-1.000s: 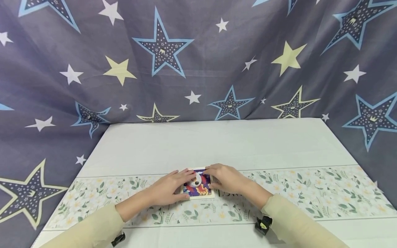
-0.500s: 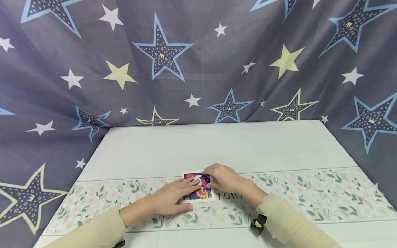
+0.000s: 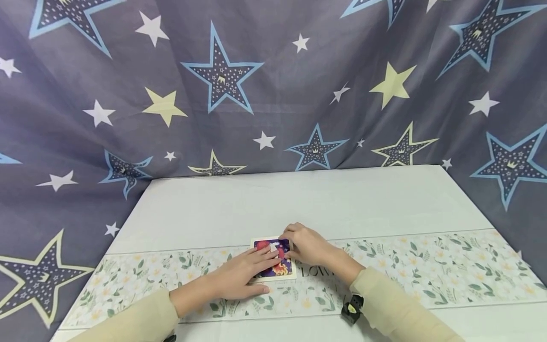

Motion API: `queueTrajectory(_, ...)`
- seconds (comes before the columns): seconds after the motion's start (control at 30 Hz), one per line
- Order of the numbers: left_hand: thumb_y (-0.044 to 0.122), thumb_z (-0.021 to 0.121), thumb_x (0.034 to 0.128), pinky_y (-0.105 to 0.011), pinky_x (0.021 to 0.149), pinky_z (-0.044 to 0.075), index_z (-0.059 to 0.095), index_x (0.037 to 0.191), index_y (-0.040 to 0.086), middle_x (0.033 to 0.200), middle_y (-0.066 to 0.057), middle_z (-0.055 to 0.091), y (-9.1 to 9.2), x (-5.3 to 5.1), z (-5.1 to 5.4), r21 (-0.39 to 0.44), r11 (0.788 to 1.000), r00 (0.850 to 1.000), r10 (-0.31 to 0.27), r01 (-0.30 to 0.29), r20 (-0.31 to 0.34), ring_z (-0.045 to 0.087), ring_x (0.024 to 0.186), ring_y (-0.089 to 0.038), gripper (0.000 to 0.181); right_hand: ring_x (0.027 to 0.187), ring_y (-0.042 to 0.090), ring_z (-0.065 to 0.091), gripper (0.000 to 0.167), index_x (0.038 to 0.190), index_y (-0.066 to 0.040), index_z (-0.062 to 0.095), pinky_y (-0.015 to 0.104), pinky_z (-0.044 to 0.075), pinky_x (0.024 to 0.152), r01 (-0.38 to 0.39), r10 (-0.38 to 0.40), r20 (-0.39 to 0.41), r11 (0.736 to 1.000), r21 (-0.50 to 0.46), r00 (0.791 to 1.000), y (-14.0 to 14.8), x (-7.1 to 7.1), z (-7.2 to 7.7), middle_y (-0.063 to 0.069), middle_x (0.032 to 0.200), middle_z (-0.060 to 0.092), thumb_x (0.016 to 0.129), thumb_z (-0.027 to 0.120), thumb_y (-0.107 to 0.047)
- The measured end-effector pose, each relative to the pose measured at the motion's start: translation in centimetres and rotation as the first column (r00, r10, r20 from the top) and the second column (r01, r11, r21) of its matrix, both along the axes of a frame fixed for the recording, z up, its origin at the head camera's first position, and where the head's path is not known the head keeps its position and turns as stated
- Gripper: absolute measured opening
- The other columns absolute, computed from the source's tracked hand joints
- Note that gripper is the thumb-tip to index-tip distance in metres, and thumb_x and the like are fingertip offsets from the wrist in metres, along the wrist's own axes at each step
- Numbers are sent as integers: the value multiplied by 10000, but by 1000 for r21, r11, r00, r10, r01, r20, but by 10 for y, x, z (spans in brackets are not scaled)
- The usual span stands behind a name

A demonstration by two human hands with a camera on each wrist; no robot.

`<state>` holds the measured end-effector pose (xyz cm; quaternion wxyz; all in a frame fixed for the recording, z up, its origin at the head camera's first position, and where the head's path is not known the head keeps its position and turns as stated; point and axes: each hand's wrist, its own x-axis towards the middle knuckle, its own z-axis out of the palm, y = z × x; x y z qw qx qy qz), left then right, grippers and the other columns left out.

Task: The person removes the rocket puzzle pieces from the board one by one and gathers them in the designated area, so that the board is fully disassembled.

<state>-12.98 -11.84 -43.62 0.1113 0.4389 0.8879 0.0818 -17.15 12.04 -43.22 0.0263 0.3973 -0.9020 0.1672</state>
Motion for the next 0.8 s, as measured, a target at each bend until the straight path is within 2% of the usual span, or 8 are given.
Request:
queueTrajectory(0.13, 538, 474, 956, -479, 1210, 242, 294, 1524, 222, 1596, 4, 270, 0, -1, 0, 8, 1000, 1000, 2, -2, -4, 206, 1503, -254, 674, 984, 186, 615, 366, 1139, -35, 685, 321, 554, 841, 19, -19, -27, 1000, 1, 999, -2, -2, 0, 68, 1074, 647, 825, 762, -204)
queueTrajectory(0.4, 533, 483, 953, -466, 1220, 220, 294, 1524, 218, 1591, -4, 278, 0, -3, 0, 15, 1000, 1000, 4, -3, -4, 194, 1505, -251, 679, 913, 149, 590, 307, 1077, -45, 707, 294, 541, 785, 63, -63, -4, 998, -9, 998, -6, -5, 1, 45, 1000, 642, 813, 772, -190)
queueTrajectory(0.6, 543, 483, 949, -450, 1227, 213, 295, 1523, 237, 1592, 24, 275, 1, -2, 1, -12, 1000, 1000, 18, -18, 8, 187, 1510, -223, 677, 913, 167, 611, 248, 1017, -57, 712, 325, 549, 818, 95, -94, 39, 995, -25, 995, -9, -5, 3, 38, 973, 661, 804, 778, -165)
queueTrajectory(0.8, 539, 491, 946, -441, 1225, 222, 316, 1516, 235, 1584, 32, 292, 2, 0, 3, -22, 1000, 1000, 18, -18, 7, 197, 1507, -217, 669, 827, 147, 598, 202, 958, -40, 701, 297, 540, 760, 136, -131, 119, 990, -36, 984, -12, -7, 4, 50, 913, 654, 793, 782, -124)
